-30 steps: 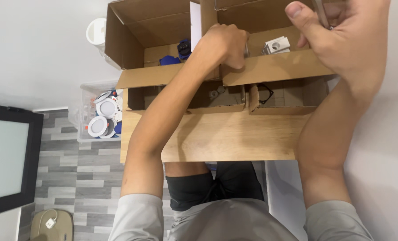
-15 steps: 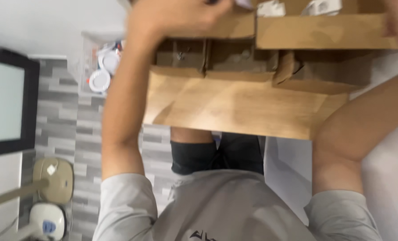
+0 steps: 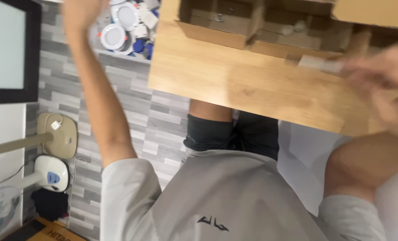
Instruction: The person uses a screwdriver to secure screws into a blue industrial socket and a white electrical box, handling each component individually on a wooden surface.
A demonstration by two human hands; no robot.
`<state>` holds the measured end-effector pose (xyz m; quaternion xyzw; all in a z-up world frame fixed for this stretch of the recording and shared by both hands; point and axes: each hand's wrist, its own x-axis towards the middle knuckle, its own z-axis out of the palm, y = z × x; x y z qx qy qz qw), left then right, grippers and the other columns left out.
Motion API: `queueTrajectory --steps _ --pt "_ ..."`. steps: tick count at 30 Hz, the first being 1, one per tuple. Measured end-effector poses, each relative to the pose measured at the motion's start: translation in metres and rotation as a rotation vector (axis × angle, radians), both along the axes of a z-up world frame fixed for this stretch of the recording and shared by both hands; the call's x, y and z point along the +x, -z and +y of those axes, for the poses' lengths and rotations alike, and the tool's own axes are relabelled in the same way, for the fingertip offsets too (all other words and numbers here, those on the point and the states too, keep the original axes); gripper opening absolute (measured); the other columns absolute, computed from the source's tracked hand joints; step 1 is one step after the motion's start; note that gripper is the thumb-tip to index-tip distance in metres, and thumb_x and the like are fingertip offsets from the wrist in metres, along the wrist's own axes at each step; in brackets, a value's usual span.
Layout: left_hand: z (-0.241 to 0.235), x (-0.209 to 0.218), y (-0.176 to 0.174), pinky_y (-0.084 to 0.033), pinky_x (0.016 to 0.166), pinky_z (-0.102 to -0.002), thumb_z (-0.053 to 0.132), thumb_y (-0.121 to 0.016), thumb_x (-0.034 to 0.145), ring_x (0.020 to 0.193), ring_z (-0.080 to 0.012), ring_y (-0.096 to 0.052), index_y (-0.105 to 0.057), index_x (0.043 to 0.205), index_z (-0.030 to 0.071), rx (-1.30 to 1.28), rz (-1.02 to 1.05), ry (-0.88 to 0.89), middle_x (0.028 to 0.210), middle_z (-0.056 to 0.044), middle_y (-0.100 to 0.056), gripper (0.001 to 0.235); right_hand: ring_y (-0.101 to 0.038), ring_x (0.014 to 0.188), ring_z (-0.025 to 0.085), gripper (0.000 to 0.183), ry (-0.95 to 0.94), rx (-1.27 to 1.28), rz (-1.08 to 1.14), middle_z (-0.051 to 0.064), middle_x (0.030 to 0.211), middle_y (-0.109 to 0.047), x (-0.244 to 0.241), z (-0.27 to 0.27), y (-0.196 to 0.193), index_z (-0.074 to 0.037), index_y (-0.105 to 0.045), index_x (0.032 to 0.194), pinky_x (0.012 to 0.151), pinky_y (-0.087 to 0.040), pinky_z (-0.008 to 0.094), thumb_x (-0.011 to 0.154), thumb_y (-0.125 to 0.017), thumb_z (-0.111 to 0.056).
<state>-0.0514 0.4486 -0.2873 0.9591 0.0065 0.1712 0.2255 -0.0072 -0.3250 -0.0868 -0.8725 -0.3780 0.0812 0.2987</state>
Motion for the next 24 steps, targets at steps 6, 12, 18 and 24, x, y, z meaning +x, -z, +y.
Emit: queueTrajectory --steps 6,12,18,24 --pt "-0.033 -0.012 0.115 -0.053 0.092 -0.048 0.028 -0.081 0.101 0.11 -0.0275 -0.068 -0.065 0.132 0.015 -0.198 0.433 -0.343 0.125 -0.012 -0.072 0.038 -0.065 0.095 0.019 0.034 -0.154 -0.053 -0.098 -0.001 0.108 -0.072 -0.056 0.033 0.076 -0.029 -0.079 0.141 0.09 -0.051 0.037 0.114 -0.065 -0.015" --pt "-0.075 -0.007 0.211 -0.049 0.117 -0.045 0.047 -0.082 0.091 0.137 -0.0438 -0.06 -0.042 0.16 0.011 -0.366 0.692 -0.448 0.146 -0.031 -0.058 0.088 -0.062 0.106 0.029 0.029 0.099 -0.076 -0.371 0.004 0.122 -0.072 -0.075 0.018 0.131 -0.022 -0.085 0.143 0.1 -0.046 0.044 0.12 -0.086 -0.005" --pt "-0.092 0.009 0.212 -0.044 0.114 -0.064 0.07 -0.042 0.102 0.14 -0.0554 -0.054 -0.05 0.157 0.013 -0.218 0.905 -0.505 0.158 -0.03 -0.047 0.079 -0.06 0.113 0.032 0.034 0.251 -0.025 -0.557 0.007 0.123 -0.076 -0.072 -0.003 0.151 -0.023 -0.089 0.136 0.113 -0.044 0.046 0.124 -0.09 0.008" --pt "-0.124 0.014 0.143 -0.046 0.109 -0.054 0.06 -0.055 0.097 0.132 -0.0448 -0.061 -0.057 0.147 0.018 -0.322 0.776 -0.43 0.148 -0.022 -0.059 0.065 -0.061 0.113 0.03 0.028 0.307 0.077 -0.516 0.005 0.125 -0.076 -0.067 0.008 0.146 -0.02 -0.089 0.126 0.108 -0.035 0.046 0.118 -0.085 0.007"
